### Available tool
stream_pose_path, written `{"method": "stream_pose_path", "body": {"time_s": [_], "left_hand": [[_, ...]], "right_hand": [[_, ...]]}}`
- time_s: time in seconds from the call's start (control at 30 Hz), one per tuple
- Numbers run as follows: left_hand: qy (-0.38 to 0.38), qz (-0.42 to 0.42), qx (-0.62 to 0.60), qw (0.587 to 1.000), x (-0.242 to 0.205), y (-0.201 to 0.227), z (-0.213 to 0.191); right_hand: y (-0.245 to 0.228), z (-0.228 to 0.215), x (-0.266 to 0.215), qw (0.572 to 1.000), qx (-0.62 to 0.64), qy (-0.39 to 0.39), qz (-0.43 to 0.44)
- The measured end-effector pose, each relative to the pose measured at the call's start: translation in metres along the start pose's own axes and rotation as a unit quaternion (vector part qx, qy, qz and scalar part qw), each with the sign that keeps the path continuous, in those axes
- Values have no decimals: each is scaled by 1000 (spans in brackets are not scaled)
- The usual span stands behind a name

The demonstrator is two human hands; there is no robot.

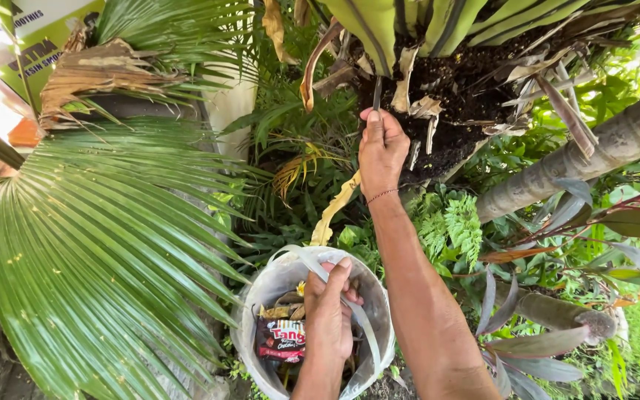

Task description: Picking up litter, dead leaves, and yard debris by hand and with a broom into a plastic-lined bucket.

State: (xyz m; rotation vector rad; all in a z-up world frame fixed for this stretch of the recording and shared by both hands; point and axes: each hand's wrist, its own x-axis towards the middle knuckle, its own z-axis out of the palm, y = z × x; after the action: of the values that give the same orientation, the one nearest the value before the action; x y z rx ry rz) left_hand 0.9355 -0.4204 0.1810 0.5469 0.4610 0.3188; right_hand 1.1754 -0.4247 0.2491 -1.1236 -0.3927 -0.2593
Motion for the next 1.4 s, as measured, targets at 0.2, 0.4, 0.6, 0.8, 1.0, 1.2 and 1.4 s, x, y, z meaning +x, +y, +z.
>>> {"method": "stream_pose_path", "body": {"time_s": [0.2, 0.4, 0.6, 0.8, 1.0, 1.2, 1.4], "left_hand": [[16, -26, 4, 1000, -5, -5, -5], [11, -37, 24, 999, -4, -9, -14], [27, -45, 39, 998, -9, -10, -20], [45, -52, 56, 996, -8, -12, -25], [52, -48, 30, 997, -8, -7, -30], [49, -45, 23, 998, -10, 0, -37], [68, -51, 62, 994, -17, 9, -33]], "right_hand": [[-8, -7, -6, 1000, -28, -4, -4], [-30, -2, -20, 996, -82, -23, 24], [-43, -3, -20, 989, -104, -52, 87], [-15, -9, 10, 994, -45, -46, 87], [-23, 1, -27, 977, -210, -22, -15], [-71, 21, -33, 843, -445, 56, -298], [-84, 34, 6, 899, -376, 89, -207]]}}
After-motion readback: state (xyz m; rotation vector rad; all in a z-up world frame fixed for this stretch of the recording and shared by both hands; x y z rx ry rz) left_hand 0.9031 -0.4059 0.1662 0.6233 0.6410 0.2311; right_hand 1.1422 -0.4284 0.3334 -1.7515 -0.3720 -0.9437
